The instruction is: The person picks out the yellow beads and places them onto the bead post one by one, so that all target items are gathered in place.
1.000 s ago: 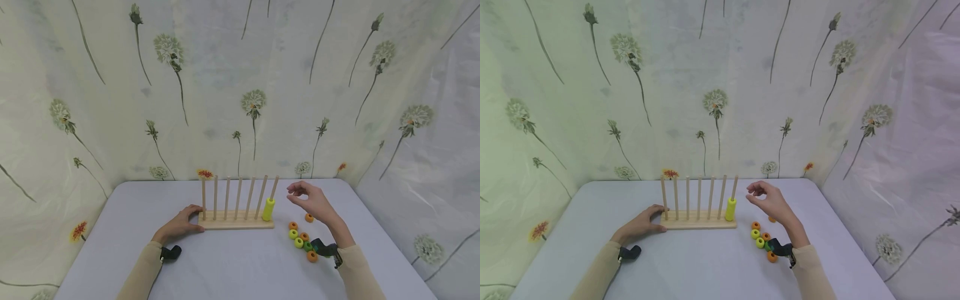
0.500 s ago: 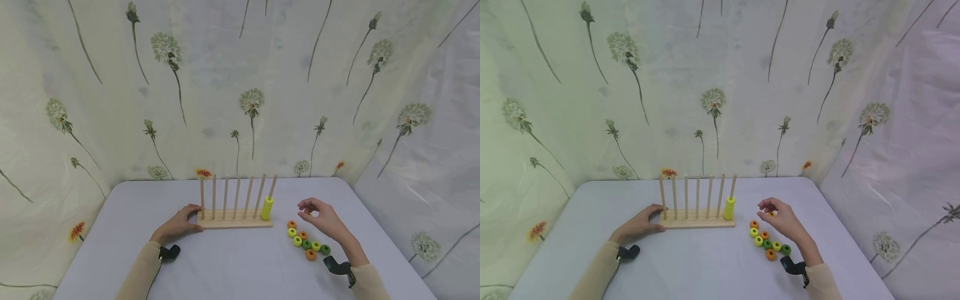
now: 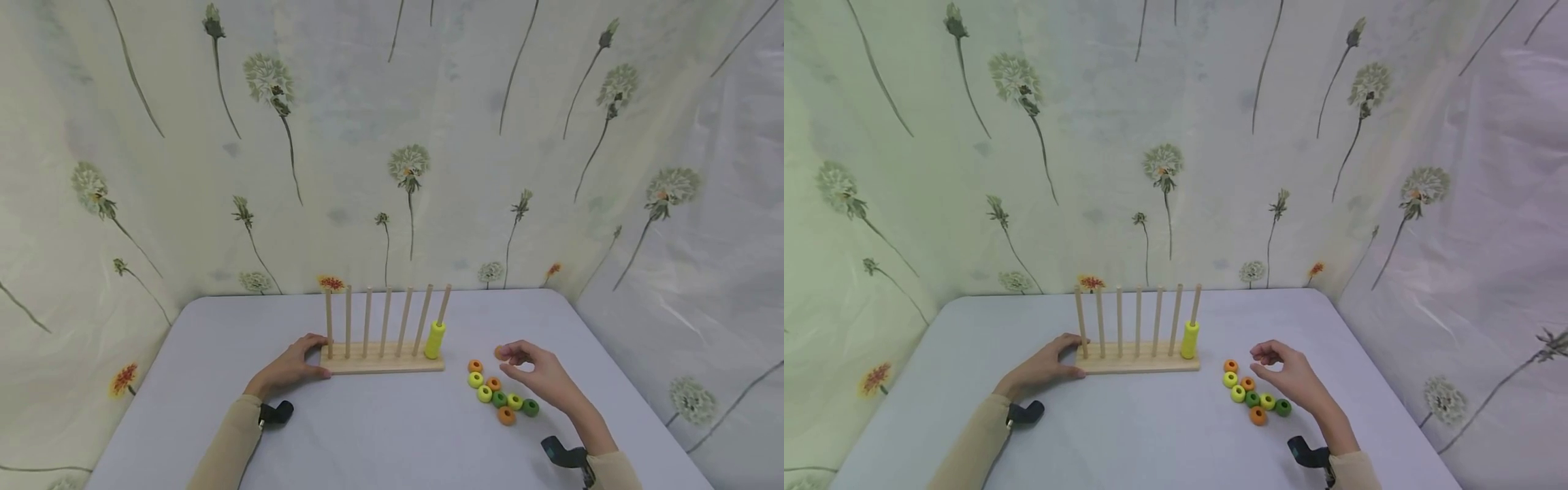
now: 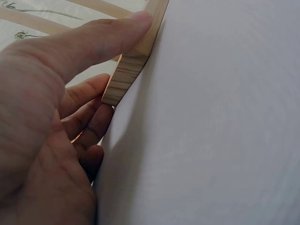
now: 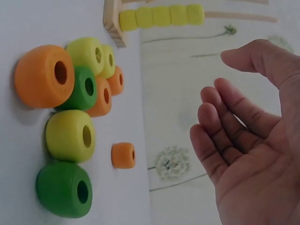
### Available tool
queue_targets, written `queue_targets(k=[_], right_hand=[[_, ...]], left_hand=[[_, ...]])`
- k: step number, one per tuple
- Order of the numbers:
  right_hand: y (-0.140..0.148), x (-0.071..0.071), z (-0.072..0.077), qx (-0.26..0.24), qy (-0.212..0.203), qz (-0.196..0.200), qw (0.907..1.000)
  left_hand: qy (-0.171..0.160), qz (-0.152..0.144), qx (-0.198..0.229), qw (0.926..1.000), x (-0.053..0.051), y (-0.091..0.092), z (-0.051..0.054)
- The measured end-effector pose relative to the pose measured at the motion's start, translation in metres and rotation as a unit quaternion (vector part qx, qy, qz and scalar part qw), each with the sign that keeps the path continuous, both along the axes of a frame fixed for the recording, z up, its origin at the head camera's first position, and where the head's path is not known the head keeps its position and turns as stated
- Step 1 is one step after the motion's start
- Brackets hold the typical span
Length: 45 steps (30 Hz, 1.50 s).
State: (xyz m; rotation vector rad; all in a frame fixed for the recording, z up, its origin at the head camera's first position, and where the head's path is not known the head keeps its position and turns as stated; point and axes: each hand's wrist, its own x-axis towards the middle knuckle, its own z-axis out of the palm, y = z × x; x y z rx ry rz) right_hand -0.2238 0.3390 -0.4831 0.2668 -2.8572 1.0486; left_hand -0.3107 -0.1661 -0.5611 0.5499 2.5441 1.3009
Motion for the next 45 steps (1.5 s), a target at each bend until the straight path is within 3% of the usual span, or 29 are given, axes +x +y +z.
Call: queue_targets(k=[14,30,45], right_hand=[[0.021,0.014,-0.025,0.009,-0.065,-0.034,0.9973],[0.031,0.016,-0.050,0.003,-0.147,-0.072,0.9865],[0.028,0.019,-0.056,0.000,-0.163,-0.075,0.9837]], left_hand=[[0.008,-0.007,-0.002,0.9999,0.001,0.000,0.002],[0.007,-0.006,0.007,0.9999,0.001,0.000,0.002],[0.001,-0.005,0.006,1.0000,0.002,0.000,0.001]])
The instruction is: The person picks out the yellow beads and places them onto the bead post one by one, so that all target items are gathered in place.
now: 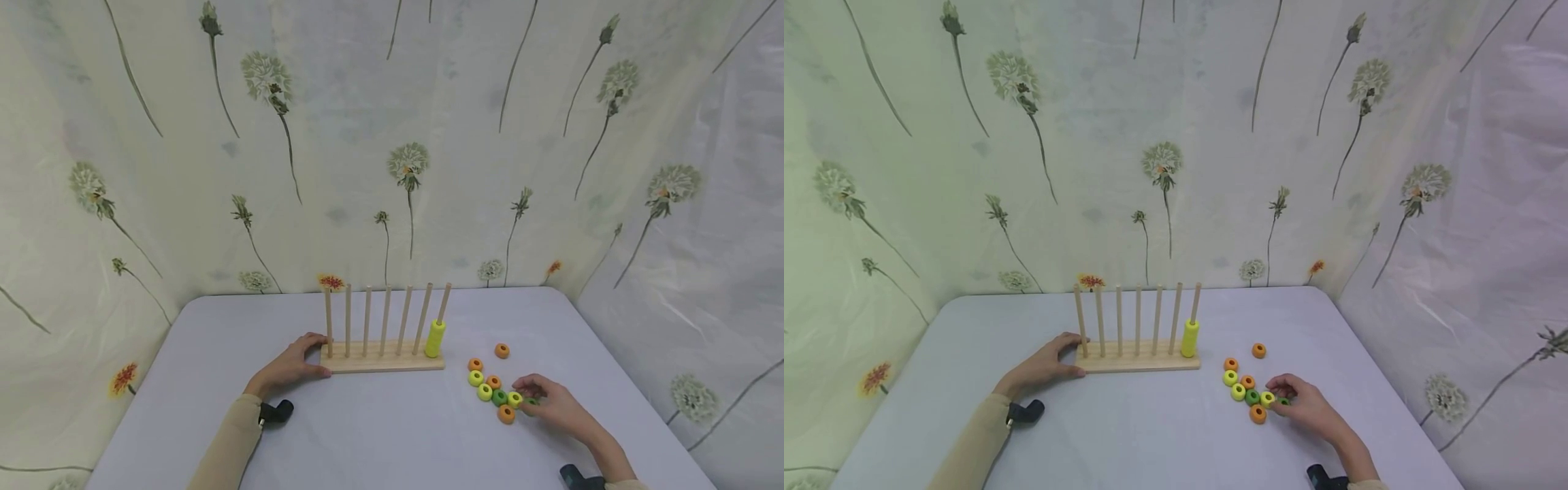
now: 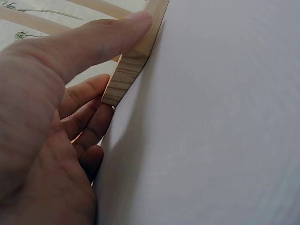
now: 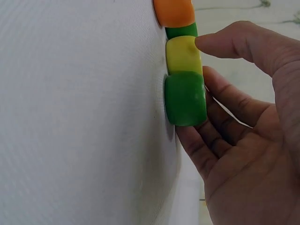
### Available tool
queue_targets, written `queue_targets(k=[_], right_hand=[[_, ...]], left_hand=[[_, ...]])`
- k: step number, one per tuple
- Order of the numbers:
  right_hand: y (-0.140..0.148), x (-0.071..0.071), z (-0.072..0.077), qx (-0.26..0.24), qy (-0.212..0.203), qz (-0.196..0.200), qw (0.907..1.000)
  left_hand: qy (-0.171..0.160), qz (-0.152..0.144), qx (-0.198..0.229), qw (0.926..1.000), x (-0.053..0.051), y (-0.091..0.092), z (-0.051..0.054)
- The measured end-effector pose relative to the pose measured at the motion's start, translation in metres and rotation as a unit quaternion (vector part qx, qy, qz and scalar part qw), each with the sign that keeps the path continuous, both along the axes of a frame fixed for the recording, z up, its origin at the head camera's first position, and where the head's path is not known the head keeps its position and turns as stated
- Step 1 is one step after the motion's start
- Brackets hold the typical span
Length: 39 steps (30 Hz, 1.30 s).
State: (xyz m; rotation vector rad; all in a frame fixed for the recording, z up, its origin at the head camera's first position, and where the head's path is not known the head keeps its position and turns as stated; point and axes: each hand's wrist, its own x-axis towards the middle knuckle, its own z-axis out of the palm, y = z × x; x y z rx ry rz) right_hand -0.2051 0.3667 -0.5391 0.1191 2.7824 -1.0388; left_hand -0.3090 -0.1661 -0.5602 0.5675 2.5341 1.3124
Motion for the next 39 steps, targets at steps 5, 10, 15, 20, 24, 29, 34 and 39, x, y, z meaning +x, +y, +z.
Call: queue_targets(k=[5,10,15,20,24,29,34,39], right_hand=[[0.0000,-0.0025,-0.0053,0.010,0.008,0.001,0.9999],[0.0009,-0.0039,-0.0096,0.010,0.003,0.001,0.9999],[0.0004,-0.0032,-0.0088,0.009,0.004,0.002,1.0000],[-0.0002,-0.0032,-0.0067,0.018,0.008,0.003,0.9998],[0.0002,-0.0034,-0.0050,0.017,0.012,0.007,0.9998],[-0.0011,-0.0024,-0.0014,0.017,0.014,0.008,0.9997],[-0.0005,-0.0029,-0.0030,0.010,0.005,-0.007,0.9999],[0.0012,-0.0036,-0.0037,0.005,-0.002,-0.015,0.9999]], left_hand=[[0.002,0.001,-0.002,1.0000,0.0000,-0.0009,0.0003],[-0.001,0.002,0.000,1.0000,0.0007,-0.0015,0.0011],[0.001,-0.004,-0.002,1.0000,0.0015,-0.0012,0.0018],[-0.002,0.002,-0.008,1.0000,0.0015,-0.0009,0.0021],[-0.001,0.003,-0.011,0.9999,0.0018,-0.0004,0.0031],[0.004,0.001,-0.006,1.0000,0.0024,0.0010,0.0045],[0.004,0.001,-0.007,1.0000,0.0013,0.0015,0.0030],[0.002,0.001,-0.006,1.0000,0.0002,0.0002,0.0002]])
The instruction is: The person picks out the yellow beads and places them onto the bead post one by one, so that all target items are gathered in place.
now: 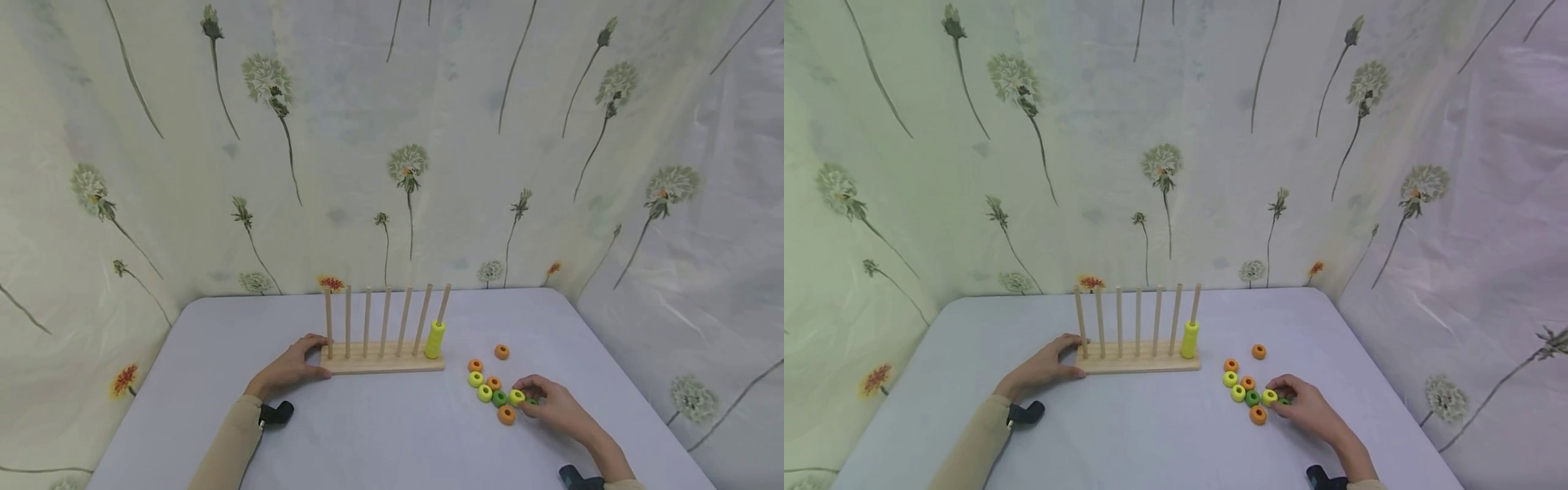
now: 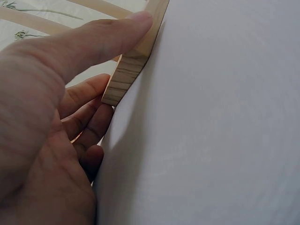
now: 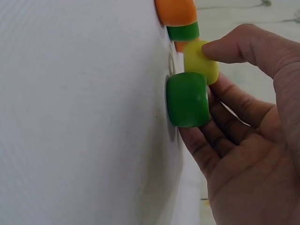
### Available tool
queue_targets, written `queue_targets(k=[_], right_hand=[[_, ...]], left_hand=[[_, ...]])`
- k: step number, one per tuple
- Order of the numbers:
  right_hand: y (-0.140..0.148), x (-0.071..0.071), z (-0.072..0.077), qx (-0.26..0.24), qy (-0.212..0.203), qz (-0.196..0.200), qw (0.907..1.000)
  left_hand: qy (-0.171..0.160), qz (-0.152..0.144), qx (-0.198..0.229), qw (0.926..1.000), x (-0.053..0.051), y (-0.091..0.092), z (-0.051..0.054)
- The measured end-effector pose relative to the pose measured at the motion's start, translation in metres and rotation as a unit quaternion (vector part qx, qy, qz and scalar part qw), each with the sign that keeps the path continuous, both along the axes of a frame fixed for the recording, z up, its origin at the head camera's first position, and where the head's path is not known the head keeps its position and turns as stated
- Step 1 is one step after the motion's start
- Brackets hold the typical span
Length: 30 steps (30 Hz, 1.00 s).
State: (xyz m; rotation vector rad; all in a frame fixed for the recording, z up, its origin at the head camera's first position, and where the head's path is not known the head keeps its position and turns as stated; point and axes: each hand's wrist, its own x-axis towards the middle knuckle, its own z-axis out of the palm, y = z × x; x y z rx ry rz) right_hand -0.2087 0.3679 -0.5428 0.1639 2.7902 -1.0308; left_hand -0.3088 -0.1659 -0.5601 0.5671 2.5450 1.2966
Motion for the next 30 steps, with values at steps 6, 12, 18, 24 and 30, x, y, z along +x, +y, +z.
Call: queue_targets(k=[6,12,18,24,30], right_hand=[[-0.001,0.000,0.006,0.010,0.004,0.003,0.9999],[-0.002,-0.002,0.014,0.019,0.029,0.020,0.9992],[-0.002,-0.006,0.017,0.012,0.041,0.034,0.9985],[-0.003,-0.010,0.021,0.008,0.053,0.043,0.9977],[-0.008,-0.016,0.028,0.013,0.092,0.063,0.9937]], left_hand=[[0.004,-0.002,0.003,1.0000,-0.002,0.000,-0.001],[0.004,0.001,0.000,1.0000,-0.001,0.001,0.000],[0.004,0.002,-0.003,1.0000,-0.001,0.001,0.001],[0.004,0.001,0.001,1.0000,-0.001,0.001,0.000],[-0.005,0.004,0.000,1.0000,-0.002,0.000,-0.002]])
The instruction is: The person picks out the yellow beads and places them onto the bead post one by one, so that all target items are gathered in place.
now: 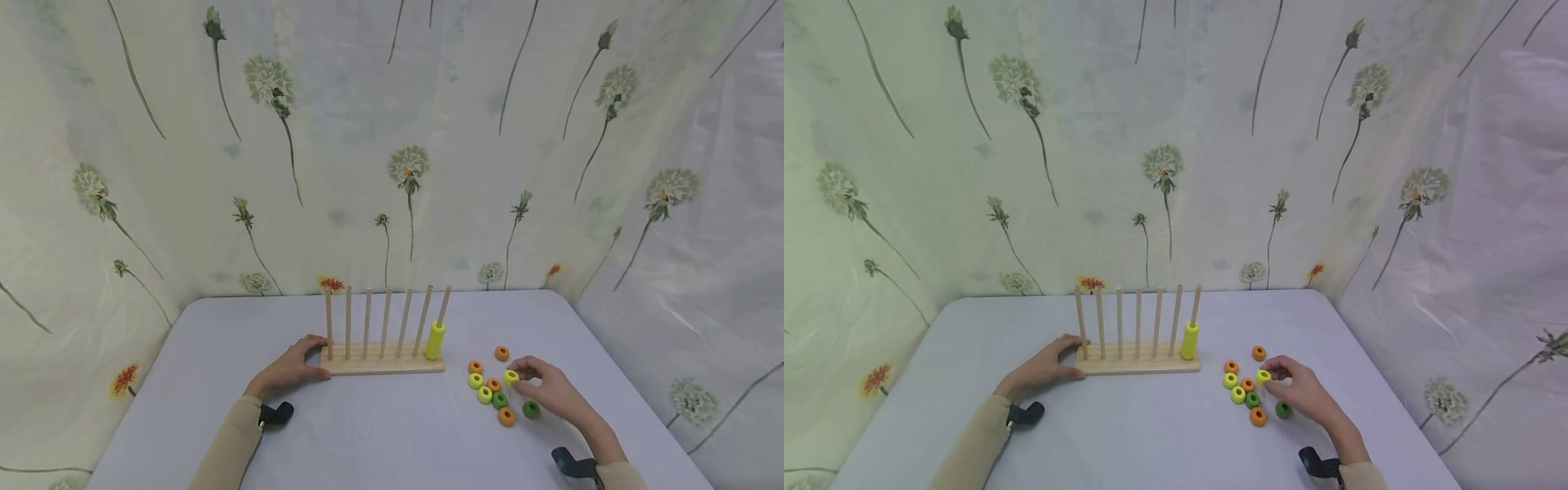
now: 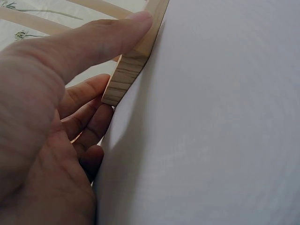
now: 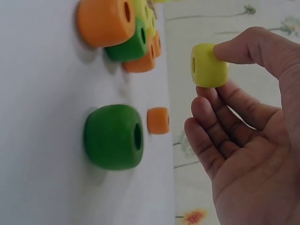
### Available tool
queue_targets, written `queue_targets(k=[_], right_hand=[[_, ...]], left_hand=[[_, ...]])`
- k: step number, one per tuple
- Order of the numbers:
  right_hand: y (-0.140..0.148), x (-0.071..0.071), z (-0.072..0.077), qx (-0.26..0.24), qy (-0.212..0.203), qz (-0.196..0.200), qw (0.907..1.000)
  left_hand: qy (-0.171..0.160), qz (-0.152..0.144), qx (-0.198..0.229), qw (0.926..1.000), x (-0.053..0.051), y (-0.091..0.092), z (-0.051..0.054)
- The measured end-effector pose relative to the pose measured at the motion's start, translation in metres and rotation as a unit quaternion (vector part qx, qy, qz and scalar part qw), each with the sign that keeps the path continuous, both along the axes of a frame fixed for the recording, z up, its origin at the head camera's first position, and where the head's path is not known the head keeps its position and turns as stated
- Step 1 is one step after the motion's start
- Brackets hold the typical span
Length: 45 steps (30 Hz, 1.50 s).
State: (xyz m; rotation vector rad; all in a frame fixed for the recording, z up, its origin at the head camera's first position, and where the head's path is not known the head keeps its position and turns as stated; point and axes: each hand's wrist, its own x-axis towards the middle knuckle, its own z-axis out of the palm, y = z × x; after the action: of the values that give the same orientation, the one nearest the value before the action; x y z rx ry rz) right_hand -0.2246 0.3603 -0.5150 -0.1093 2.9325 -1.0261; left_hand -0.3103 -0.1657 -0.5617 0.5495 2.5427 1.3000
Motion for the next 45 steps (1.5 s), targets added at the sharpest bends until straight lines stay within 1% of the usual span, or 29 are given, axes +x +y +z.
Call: queue_targets(k=[6,12,18,23,25,30,34,39,43,45], right_hand=[[-0.006,-0.006,0.010,0.000,0.029,0.018,0.9994],[-0.010,-0.012,0.021,-0.003,0.053,0.026,0.9983],[-0.019,-0.020,0.041,-0.006,0.072,0.030,0.9970],[-0.031,-0.029,0.058,-0.012,0.081,0.032,0.9961],[-0.035,-0.032,0.063,-0.007,0.088,0.032,0.9955],[-0.045,-0.040,0.076,-0.009,0.112,0.040,0.9928],[-0.052,-0.047,0.087,-0.016,0.123,0.045,0.9913],[-0.061,-0.055,0.099,-0.016,0.134,0.040,0.9901],[-0.069,-0.061,0.109,-0.024,0.143,0.041,0.9886],[-0.073,-0.063,0.114,-0.032,0.148,0.042,0.9877]], left_hand=[[-0.004,0.001,0.000,1.0000,0.002,0.000,0.000],[0.010,-0.005,-0.003,0.9999,0.003,0.000,0.004],[0.014,-0.008,-0.001,0.9999,0.004,0.000,0.005],[0.011,-0.006,0.001,0.9999,0.004,-0.001,0.004],[0.010,-0.005,-0.001,0.9999,0.003,-0.001,0.004],[0.004,-0.001,-0.002,1.0000,0.001,0.000,0.003],[-0.002,0.003,-0.002,1.0000,-0.001,0.000,0.002],[0.005,-0.004,0.000,1.0000,-0.004,-0.001,-0.001],[0.006,-0.003,0.002,1.0000,-0.002,-0.001,-0.001],[0.006,-0.001,0.003,1.0000,0.000,0.000,0.001]])
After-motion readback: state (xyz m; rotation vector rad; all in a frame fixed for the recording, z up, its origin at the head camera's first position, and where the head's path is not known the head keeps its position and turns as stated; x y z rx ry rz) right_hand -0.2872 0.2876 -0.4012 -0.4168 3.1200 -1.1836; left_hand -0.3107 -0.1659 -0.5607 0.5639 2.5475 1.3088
